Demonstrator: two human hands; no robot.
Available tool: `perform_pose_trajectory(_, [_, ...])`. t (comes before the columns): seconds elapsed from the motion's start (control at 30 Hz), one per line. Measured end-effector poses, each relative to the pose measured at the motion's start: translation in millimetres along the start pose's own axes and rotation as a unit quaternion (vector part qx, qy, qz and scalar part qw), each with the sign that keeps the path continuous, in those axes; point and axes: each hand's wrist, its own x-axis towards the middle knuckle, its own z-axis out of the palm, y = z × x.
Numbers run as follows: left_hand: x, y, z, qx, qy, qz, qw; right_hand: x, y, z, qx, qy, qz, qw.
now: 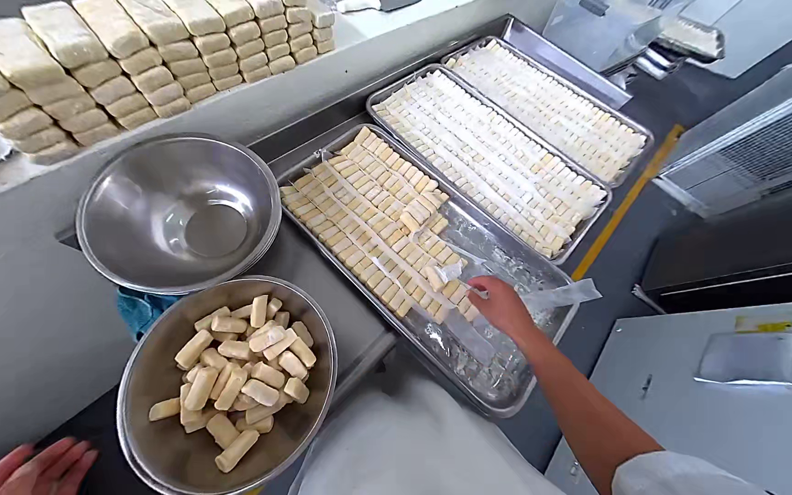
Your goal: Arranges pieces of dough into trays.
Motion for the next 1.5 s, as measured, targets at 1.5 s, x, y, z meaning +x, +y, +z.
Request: perform_pose_trajectory(1.5, [-83.6, 1.8, 129.0, 0.231, -0.247, 0.167, 0.926, 34.8, 9.4, 51.7, 0.031, 0.001, 0.147, 0.989])
